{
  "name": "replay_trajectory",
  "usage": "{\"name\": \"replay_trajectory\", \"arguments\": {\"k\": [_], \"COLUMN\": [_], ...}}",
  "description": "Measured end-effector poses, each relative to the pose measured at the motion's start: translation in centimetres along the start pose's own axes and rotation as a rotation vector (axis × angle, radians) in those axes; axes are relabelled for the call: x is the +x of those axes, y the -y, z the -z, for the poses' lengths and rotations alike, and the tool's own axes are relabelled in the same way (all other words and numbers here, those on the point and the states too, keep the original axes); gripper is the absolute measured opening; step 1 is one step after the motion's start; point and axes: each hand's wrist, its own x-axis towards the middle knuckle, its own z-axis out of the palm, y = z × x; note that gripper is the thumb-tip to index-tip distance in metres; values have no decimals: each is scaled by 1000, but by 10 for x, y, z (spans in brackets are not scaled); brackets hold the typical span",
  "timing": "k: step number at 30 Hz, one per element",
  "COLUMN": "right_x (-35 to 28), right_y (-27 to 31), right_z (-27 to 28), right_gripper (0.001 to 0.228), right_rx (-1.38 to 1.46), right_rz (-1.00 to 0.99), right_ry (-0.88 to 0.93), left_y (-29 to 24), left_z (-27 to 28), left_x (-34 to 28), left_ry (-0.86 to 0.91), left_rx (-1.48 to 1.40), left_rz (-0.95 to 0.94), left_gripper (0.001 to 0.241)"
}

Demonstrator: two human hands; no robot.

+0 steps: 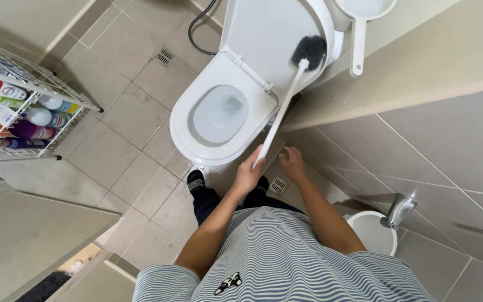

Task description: Scrubbing the inside of a toilet bowl using a toilet brush.

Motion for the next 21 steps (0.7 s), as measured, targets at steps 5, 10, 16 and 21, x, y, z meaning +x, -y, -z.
{"name": "replay_trajectory", "arguments": {"k": [5,10,16,21], "right_x": [-3,-6,-12,-7], "right_y": [-15,-42,-38,-18], "right_z": [-6,-13,-3,0], "right_gripper": [51,51,49,49], "right_rx": [-18,12,-26,-11], "right_rz": [-4,-20,-12,-46], "right_ry": [0,-4,-15,4], "left_y": [-17,-30,-37,-63], "left_z": [2,7,1,1], "left_x": [14,21,0,-17], "left_ry": [7,77,125,159], "left_rx": [-286,-405,-228,-196], "left_rz": [318,611,542,379], "left_gripper": [50,52,52,54]}}
